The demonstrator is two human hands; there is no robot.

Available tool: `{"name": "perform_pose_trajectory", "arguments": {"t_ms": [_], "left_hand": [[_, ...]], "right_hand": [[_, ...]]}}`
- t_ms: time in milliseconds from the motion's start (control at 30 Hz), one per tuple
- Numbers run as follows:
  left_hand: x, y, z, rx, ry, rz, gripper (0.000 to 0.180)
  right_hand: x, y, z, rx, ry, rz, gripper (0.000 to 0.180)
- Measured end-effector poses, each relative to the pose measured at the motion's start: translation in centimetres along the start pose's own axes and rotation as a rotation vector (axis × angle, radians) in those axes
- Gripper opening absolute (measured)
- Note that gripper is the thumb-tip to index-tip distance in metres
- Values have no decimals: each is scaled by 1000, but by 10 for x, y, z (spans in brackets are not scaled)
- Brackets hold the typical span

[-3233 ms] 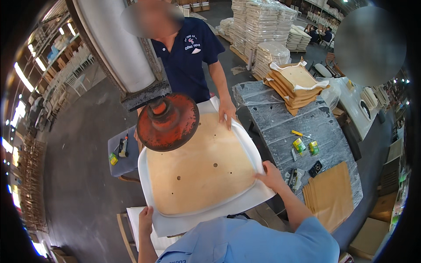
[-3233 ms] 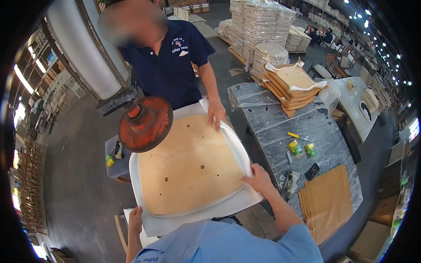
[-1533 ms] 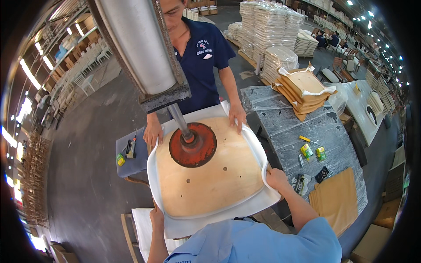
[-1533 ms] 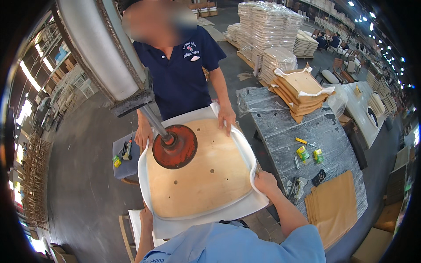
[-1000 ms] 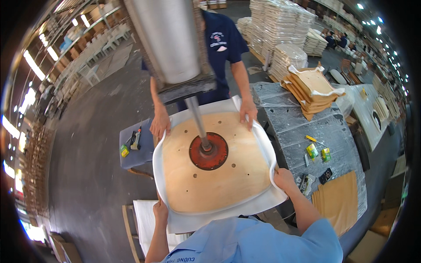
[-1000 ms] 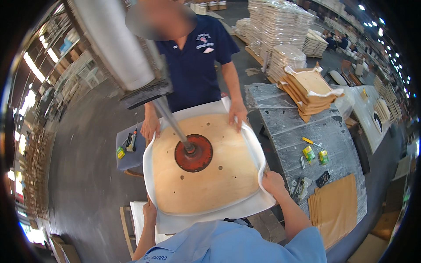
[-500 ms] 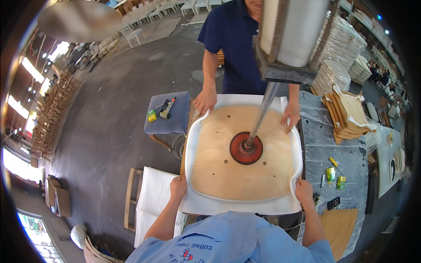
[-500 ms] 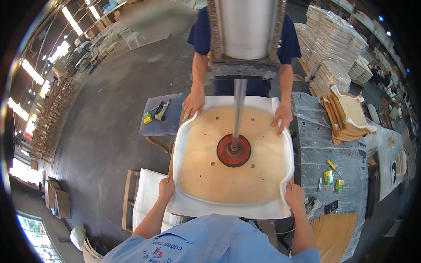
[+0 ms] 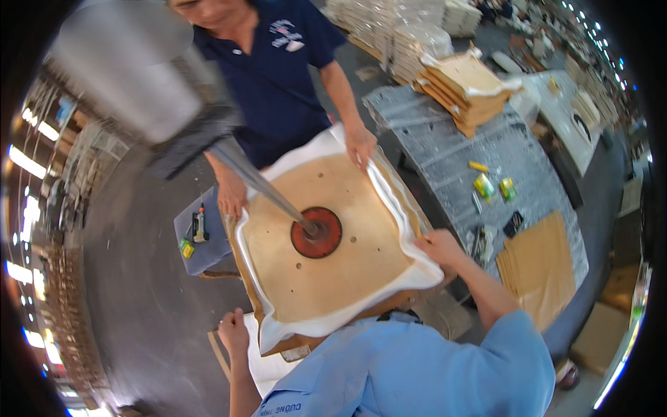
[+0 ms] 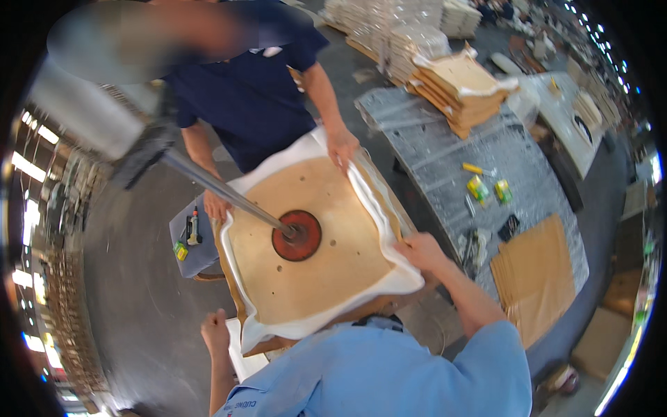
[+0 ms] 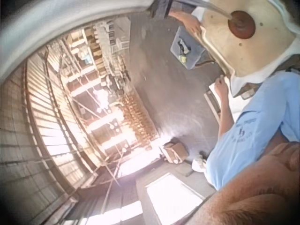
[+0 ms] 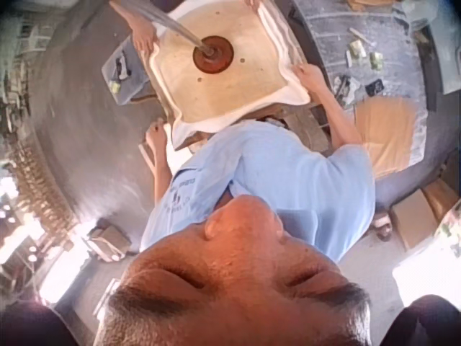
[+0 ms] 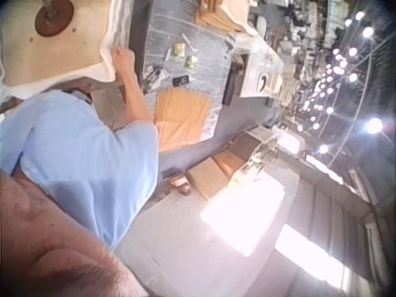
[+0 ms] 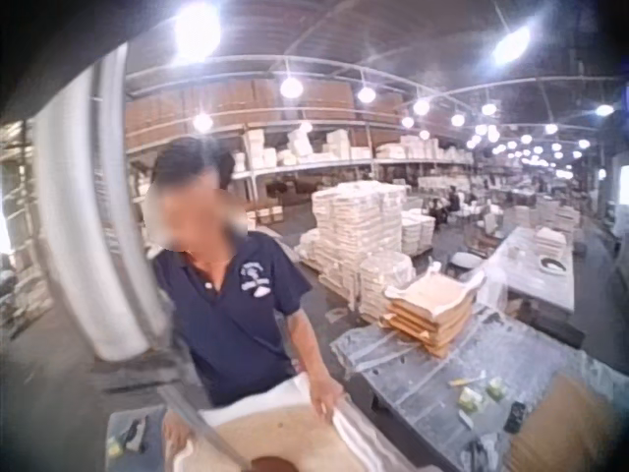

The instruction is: The person places a brown paper sheet and a white foam pad onto an inverted chair seat. They then use a staple gun to secure the foam and paper to the wooden frame while a coworker assists by holding the materials in place.

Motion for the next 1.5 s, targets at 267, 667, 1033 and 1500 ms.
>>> {"name": "perform_pose_trajectory", "arguments": {"t_ms": [267,667,1033,1500], "left_hand": [[103,87,-24,-2,-154,517,26],[151,143,57,698,-293,-69,73],[155,136,61,710,-185,-57,72],[63,116,111,-146,-842,897,22]], "right_hand": [[-44,-149,-80,-292,147,-329,35],[77,-122,-21,-493,214,-7,58],[84,-119,-21,-504,182,46,61],[-77,10,43,268,226,-428,44]]}}
Point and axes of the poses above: each hand's wrist, its own z-axis away from the middle knuckle, its own x-axis out of the palm, y = z × x, the point moved 10 cm from there along -z, towards the middle knuckle, and after that the axes turned 12 degrees about y, right-handed, at the moved point
